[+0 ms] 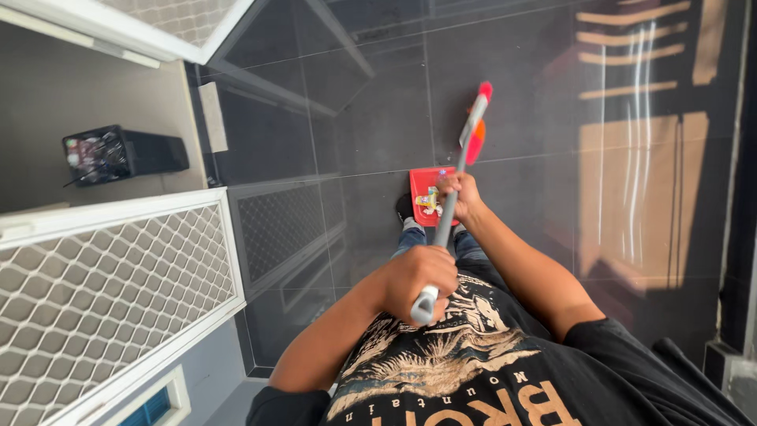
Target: The person sweeps debris from a balcony floor using a broom and collects it into a dustpan.
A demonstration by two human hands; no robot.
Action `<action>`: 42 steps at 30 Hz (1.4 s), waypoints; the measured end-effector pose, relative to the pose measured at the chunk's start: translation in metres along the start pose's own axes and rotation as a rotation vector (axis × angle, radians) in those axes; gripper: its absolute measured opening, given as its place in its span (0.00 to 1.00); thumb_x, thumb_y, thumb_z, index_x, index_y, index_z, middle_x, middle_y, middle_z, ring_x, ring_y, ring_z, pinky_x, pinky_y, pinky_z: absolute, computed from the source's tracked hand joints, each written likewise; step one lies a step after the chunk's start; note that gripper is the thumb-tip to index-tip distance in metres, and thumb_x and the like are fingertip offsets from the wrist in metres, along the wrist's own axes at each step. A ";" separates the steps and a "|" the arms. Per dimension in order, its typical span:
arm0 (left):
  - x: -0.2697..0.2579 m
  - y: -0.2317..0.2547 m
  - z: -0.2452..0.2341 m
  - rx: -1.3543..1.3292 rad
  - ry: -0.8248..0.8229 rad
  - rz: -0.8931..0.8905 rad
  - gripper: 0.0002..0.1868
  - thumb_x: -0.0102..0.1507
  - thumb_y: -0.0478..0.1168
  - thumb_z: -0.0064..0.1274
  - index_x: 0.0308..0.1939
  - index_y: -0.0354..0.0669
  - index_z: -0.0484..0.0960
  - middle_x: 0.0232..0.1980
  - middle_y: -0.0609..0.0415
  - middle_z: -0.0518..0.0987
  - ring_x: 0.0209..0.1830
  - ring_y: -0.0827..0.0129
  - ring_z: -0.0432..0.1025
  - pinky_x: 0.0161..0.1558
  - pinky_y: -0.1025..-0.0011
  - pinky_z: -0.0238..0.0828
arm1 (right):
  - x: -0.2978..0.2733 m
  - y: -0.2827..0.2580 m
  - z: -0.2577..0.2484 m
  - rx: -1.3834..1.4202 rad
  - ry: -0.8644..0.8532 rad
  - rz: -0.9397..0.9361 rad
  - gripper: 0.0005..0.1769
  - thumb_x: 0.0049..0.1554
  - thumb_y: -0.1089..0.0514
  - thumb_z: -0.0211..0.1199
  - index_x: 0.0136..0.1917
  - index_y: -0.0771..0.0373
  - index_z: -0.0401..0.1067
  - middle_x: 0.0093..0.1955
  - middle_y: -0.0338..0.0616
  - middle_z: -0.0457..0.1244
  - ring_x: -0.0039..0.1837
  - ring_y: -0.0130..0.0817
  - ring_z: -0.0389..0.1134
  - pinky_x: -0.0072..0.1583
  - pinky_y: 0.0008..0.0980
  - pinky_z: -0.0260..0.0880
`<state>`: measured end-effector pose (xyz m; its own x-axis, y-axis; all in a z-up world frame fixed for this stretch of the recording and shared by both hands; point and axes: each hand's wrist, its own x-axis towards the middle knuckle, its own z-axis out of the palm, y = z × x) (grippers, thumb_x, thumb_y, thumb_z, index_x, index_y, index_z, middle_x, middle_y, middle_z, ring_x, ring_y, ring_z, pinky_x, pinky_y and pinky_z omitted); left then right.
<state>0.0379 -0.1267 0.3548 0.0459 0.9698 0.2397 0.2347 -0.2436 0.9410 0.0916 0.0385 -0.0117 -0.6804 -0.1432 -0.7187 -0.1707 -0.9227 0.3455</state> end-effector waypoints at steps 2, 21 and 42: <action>0.006 0.016 -0.002 -0.004 -0.038 0.032 0.11 0.48 0.33 0.54 0.20 0.42 0.65 0.25 0.52 0.67 0.30 0.55 0.66 0.40 0.60 0.64 | -0.016 -0.002 0.018 -0.028 -0.116 0.141 0.15 0.56 0.63 0.48 0.28 0.55 0.56 0.23 0.30 0.50 0.25 0.22 0.51 0.31 0.23 0.62; 0.030 0.040 0.015 0.153 0.311 -0.117 0.12 0.62 0.36 0.60 0.28 0.41 0.72 0.30 0.52 0.72 0.33 0.58 0.69 0.40 0.62 0.67 | -0.004 -0.028 0.008 -0.573 0.123 -0.028 0.17 0.61 0.55 0.53 0.31 0.52 0.56 0.23 0.28 0.51 0.26 0.20 0.52 0.30 0.19 0.57; 0.059 -0.096 -0.030 0.544 0.749 -0.081 0.26 0.57 0.50 0.69 0.50 0.46 0.72 0.66 0.46 0.65 0.67 0.48 0.63 0.69 0.52 0.61 | -0.166 0.080 0.170 -1.842 -0.617 -1.687 0.27 0.62 0.53 0.66 0.70 0.65 0.65 0.69 0.57 0.60 0.73 0.49 0.64 0.70 0.46 0.66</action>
<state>-0.0115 -0.0463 0.2860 -0.5852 0.6761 0.4478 0.6415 0.0482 0.7656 0.0697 0.0498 0.2381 -0.7713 0.3753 0.5140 -0.2613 0.5496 -0.7935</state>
